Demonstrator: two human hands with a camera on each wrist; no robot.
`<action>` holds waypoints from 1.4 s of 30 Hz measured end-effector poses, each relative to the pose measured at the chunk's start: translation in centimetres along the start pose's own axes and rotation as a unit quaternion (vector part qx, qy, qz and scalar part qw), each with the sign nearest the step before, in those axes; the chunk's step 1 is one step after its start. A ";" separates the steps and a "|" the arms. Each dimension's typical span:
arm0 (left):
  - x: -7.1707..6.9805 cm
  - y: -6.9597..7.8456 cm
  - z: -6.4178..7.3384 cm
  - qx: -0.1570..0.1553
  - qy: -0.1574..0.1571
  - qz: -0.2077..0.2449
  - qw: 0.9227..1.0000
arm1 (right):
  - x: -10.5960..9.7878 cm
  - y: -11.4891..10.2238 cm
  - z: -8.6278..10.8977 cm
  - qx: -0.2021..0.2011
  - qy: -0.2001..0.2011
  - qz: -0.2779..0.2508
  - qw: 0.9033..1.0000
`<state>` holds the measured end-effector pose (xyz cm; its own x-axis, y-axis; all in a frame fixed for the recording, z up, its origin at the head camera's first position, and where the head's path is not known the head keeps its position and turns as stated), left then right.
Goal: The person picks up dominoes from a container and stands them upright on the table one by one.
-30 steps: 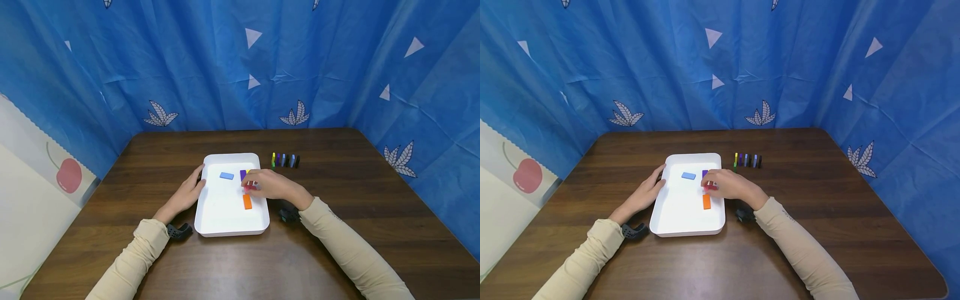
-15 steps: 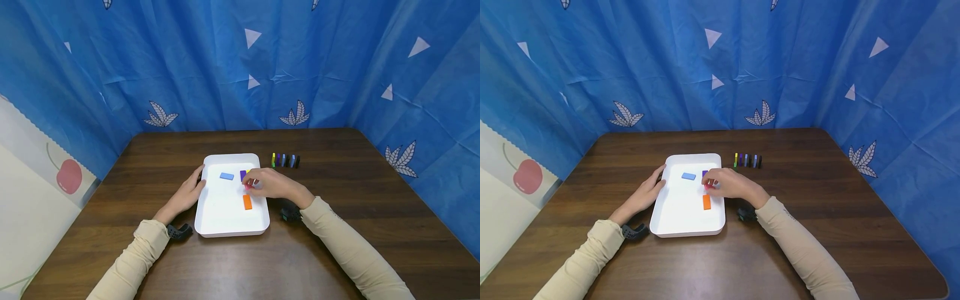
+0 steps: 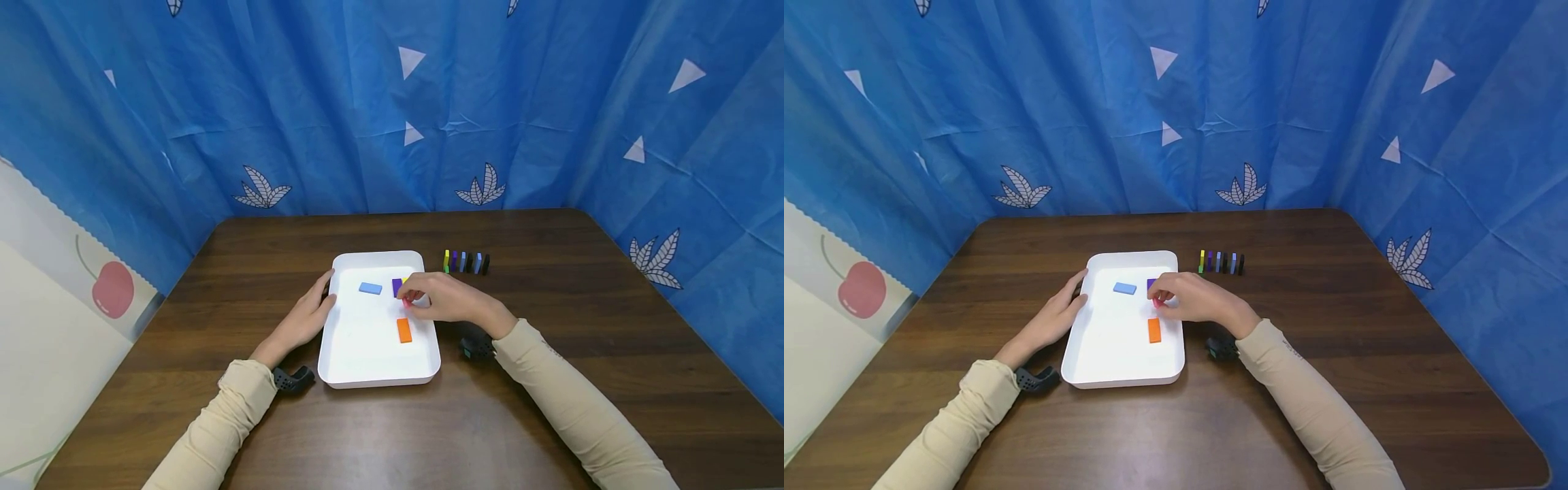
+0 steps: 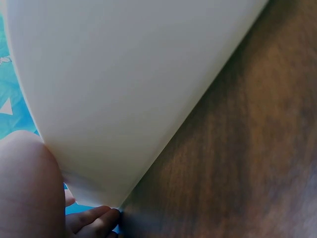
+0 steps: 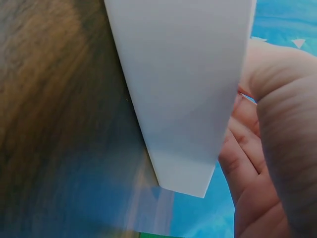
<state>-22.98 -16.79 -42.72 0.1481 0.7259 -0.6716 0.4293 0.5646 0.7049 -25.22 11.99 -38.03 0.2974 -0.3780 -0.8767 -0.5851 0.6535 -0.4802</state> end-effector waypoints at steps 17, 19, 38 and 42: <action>0.0 -0.2 0.2 0.004 0.003 0.004 1.000 | -1.8 -0.1 0.5 0.022 0.006 -0.019 1.000; 0.0 -0.2 0.3 0.004 0.002 0.002 1.000 | -2.0 -0.1 0.6 0.024 0.007 -0.021 0.999; 0.0 -0.4 0.1 0.001 0.001 -0.002 1.000 | -4.0 0.2 1.3 0.032 0.020 -0.033 0.999; 0.0 -0.3 0.1 0.001 0.001 -0.001 1.000 | -4.4 0.4 1.5 0.030 0.024 -0.042 0.998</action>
<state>-23.07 -16.97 -43.00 0.1457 0.7251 -0.6731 0.4323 0.5653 0.7025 -25.62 14.93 -34.40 0.3064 -0.4628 -0.8318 -0.5124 0.6563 -0.5539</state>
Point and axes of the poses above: each hand's wrist, its own z-axis away from the middle knuckle, its own x-axis out of the palm, y = z × x, the point moved 3 cm from there along -z, towards the middle knuckle, and after that the axes turned 12 degrees about x, right-handed, at the moved point
